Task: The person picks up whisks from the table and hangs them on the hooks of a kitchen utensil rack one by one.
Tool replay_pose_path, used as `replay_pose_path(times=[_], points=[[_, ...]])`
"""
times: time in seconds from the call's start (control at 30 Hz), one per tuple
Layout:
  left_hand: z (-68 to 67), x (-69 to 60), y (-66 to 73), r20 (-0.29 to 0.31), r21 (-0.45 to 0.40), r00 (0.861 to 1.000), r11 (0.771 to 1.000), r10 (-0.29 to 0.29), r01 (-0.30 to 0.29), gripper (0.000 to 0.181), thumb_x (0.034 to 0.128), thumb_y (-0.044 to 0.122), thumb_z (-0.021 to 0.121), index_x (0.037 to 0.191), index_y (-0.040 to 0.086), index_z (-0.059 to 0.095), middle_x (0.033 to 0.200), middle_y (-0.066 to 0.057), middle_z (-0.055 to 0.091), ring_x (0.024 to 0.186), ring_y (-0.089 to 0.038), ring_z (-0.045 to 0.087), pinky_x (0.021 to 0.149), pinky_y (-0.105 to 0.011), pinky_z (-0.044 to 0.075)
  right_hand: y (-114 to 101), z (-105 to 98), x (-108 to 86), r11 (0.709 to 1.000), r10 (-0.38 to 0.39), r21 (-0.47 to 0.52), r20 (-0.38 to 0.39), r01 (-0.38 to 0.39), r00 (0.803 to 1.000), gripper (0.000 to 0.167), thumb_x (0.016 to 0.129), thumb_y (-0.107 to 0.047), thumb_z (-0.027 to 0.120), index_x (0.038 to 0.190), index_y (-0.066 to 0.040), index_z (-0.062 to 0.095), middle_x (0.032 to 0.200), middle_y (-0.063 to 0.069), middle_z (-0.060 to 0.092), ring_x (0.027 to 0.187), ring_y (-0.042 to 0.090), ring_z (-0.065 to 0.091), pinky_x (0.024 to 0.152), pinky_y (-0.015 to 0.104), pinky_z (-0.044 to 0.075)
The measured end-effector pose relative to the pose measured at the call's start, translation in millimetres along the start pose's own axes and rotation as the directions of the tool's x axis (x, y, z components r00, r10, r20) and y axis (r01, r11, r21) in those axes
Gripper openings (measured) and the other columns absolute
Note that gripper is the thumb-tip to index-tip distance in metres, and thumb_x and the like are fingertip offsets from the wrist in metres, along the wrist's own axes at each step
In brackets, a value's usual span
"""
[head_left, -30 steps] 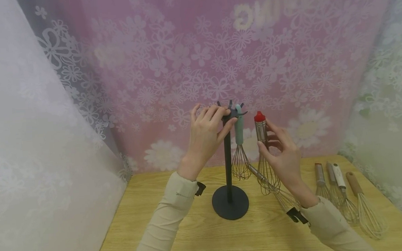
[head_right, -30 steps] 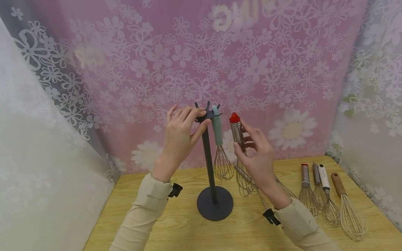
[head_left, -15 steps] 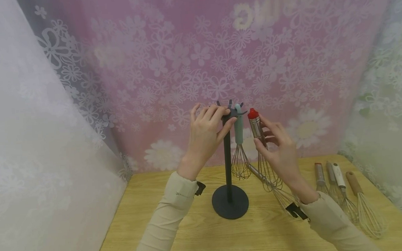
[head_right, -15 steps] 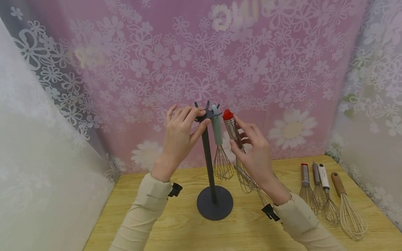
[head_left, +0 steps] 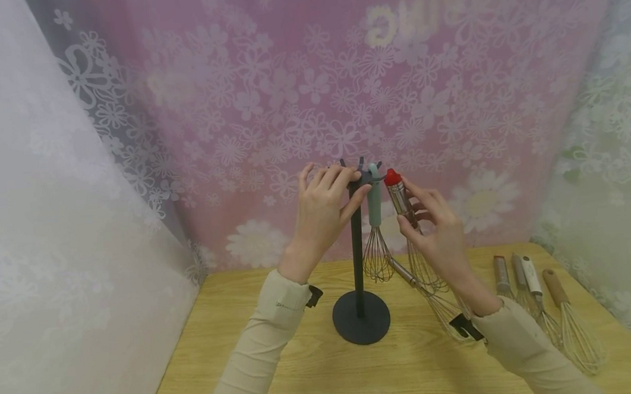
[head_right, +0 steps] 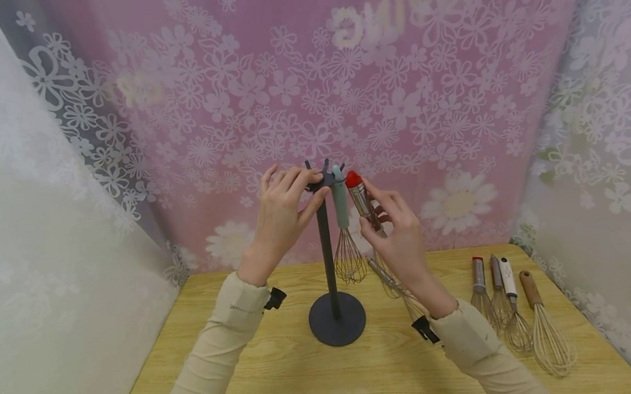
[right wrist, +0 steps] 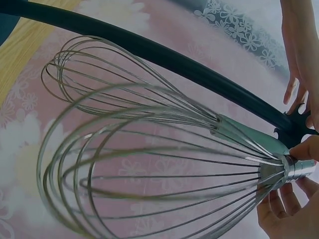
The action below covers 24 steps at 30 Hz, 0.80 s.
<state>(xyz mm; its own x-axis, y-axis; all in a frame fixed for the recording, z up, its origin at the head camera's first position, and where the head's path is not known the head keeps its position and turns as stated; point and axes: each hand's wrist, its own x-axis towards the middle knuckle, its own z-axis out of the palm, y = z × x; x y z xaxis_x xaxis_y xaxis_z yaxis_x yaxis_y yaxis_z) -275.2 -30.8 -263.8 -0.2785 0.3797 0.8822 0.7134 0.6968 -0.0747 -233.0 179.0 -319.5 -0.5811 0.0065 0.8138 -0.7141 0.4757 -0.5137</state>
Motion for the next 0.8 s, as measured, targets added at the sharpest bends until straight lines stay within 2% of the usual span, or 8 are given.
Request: replay_pose_path(times=[0.43, 0.8], points=[[-1.0, -0.8, 0.7, 0.007, -0.004, 1.000, 1.000, -0.003, 0.003, 0.027, 0.0986, 0.038, 0.067, 0.110, 0.014, 0.070, 0.107, 0.000, 0.070, 0.101, -0.022, 0.065, 0.119, -0.053, 0.028, 1, 3, 0.3, 1.000, -0.007, -0.012, 0.047, 0.008, 0.999, 0.074, 0.084, 0.013, 0.073, 0.149, -0.018, 0.054, 0.117, 0.014, 0.060, 0.090, 0.010, 0.059, 0.081, 0.009, 0.050], [-1.0, -0.4, 0.7, 0.017, 0.005, 1.000, 1.000, -0.008, 0.008, 0.028, 0.0990, 0.039, 0.066, 0.111, 0.014, 0.070, 0.108, 0.000, 0.070, 0.103, -0.022, 0.065, 0.120, -0.052, 0.027, -4, 12, -1.2, 1.000, 0.005, 0.031, 0.035, -0.006, 0.999, 0.070, 0.085, 0.012, 0.074, 0.148, -0.009, 0.054, 0.123, 0.019, 0.062, 0.093, 0.024, 0.064, 0.081, 0.008, 0.051]])
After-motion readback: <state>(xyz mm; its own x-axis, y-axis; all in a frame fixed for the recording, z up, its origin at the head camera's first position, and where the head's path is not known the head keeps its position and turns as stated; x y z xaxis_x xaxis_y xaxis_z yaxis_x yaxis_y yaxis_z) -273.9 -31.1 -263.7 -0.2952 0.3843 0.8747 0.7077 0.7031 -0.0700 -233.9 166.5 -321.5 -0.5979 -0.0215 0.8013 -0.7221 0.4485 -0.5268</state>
